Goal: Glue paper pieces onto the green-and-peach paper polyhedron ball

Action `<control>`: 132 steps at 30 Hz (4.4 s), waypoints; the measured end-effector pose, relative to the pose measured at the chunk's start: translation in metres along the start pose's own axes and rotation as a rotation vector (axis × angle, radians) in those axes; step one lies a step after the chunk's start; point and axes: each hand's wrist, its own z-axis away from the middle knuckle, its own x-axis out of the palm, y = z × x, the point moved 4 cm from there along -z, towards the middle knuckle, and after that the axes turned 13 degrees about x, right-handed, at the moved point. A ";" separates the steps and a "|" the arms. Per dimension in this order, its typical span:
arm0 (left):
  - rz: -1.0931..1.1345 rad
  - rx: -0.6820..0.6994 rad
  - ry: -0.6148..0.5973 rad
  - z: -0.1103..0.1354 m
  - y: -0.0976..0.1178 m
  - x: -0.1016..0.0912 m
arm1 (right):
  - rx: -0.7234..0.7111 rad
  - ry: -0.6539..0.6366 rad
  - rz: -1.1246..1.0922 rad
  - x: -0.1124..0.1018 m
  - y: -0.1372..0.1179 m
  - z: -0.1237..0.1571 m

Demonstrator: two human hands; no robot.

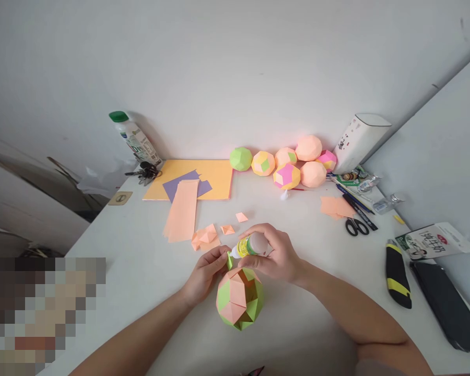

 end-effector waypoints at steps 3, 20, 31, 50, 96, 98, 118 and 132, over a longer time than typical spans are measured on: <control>-0.003 -0.003 -0.019 0.000 -0.002 0.000 | 0.007 -0.014 -0.005 0.001 0.000 0.000; 0.039 -0.016 0.002 0.000 -0.008 -0.005 | -0.005 0.046 -0.029 0.003 0.005 0.000; 0.030 0.000 -0.003 -0.001 -0.008 -0.006 | -0.033 0.020 -0.057 0.005 0.006 0.001; 0.044 -0.001 0.022 0.000 -0.008 -0.006 | 0.077 -0.130 -0.238 0.009 0.013 -0.003; 0.017 0.035 -0.017 0.000 -0.004 -0.003 | 0.182 -0.139 -0.296 0.013 0.015 -0.003; 0.016 0.037 -0.024 0.000 -0.004 -0.002 | 0.164 -0.127 -0.279 0.013 0.015 -0.003; -0.008 0.071 -0.032 -0.002 -0.002 -0.002 | 0.098 -0.134 -0.228 0.014 0.011 -0.001; 0.024 0.022 0.011 -0.001 -0.003 -0.003 | 0.111 -0.129 -0.213 0.013 0.009 -0.001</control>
